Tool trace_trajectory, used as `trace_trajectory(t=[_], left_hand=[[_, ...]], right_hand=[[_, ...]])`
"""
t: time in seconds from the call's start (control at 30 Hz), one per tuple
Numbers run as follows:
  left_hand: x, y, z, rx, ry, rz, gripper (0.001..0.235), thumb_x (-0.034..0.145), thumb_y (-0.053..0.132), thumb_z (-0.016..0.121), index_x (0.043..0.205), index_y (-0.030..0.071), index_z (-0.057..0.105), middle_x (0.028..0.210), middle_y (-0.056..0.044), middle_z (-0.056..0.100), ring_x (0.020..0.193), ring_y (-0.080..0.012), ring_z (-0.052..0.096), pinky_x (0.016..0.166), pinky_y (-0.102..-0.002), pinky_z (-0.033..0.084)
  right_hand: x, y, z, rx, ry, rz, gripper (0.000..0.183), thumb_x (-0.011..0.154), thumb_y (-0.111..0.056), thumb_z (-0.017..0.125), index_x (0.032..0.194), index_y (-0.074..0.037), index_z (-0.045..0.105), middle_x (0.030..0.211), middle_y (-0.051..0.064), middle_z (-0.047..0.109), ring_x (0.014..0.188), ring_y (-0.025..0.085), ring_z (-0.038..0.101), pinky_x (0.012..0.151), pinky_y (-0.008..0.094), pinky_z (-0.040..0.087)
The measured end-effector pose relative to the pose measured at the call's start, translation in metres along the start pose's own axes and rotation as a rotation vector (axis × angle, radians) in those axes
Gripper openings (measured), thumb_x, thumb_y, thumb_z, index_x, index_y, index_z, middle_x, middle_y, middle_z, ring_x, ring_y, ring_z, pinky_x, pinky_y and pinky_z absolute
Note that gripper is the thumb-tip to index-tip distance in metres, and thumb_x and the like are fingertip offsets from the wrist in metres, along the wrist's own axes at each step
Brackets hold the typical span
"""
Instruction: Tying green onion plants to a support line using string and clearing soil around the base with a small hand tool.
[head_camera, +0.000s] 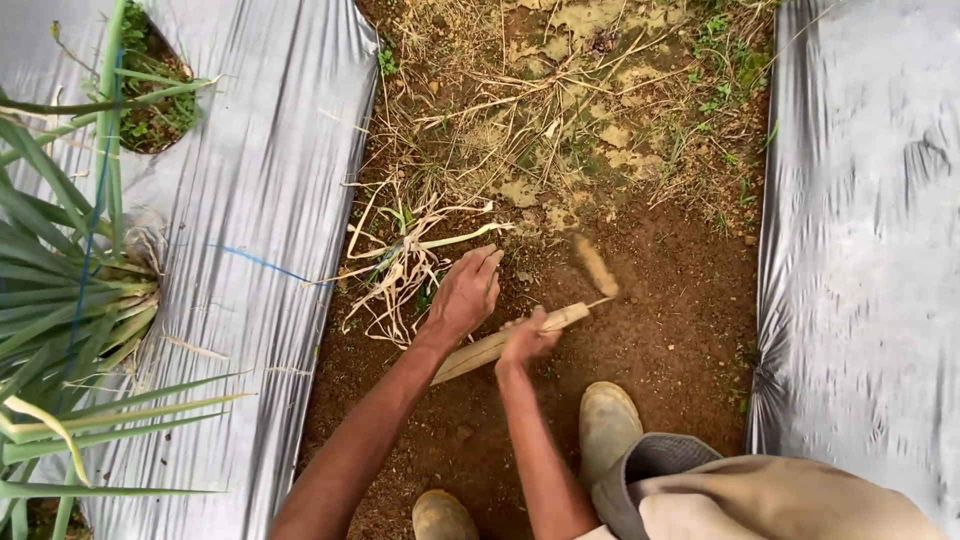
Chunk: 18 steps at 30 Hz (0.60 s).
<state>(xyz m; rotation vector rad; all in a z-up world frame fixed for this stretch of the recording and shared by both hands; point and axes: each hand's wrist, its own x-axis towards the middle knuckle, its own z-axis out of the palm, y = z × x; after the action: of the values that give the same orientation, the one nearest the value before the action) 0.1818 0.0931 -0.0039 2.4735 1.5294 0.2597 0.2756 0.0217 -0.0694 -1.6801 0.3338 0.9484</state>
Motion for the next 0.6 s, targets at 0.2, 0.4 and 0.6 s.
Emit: trace_trajectory(t=[0.2, 0.4, 0.6], left_hand=[[0.027, -0.019, 0.019, 0.232, -0.242, -0.008, 0.042, 0.103, 0.027, 0.044, 0.143, 0.016, 0.052, 0.132, -0.006, 0.054, 0.123, -0.0211, 0.058, 0.107, -0.036, 0.050], [0.056, -0.006, -0.089, 0.410, -0.289, -0.169, 0.042, 0.102, 0.016, 0.045, 0.144, 0.013, 0.049, 0.128, -0.009, 0.053, 0.128, -0.0231, 0.051, 0.112, -0.038, 0.042], [0.014, -0.073, -0.071, 0.234, 0.340, -0.476, 0.044, 0.093, -0.008, 0.049, 0.135, 0.003, 0.059, 0.129, -0.017, 0.060, 0.125, -0.0292, 0.056, 0.111, -0.045, 0.044]], right_hand=[[-0.087, 0.014, 0.014, -0.106, -0.139, 0.235, 0.042, 0.095, -0.024, 0.063, 0.132, -0.009, 0.051, 0.069, 0.004, 0.052, 0.053, 0.016, 0.055, 0.044, 0.029, 0.053], [-0.047, -0.011, 0.035, -0.007, -0.079, 0.307, 0.066, 0.086, -0.033, 0.071, 0.147, -0.023, 0.046, 0.068, 0.006, 0.057, 0.053, 0.020, 0.062, 0.045, 0.034, 0.059], [-0.022, -0.033, 0.029, 0.104, -0.137, 0.179, 0.052, 0.084, -0.024, 0.071, 0.132, -0.015, 0.052, 0.060, 0.007, 0.057, 0.041, 0.021, 0.057, 0.034, 0.039, 0.051]])
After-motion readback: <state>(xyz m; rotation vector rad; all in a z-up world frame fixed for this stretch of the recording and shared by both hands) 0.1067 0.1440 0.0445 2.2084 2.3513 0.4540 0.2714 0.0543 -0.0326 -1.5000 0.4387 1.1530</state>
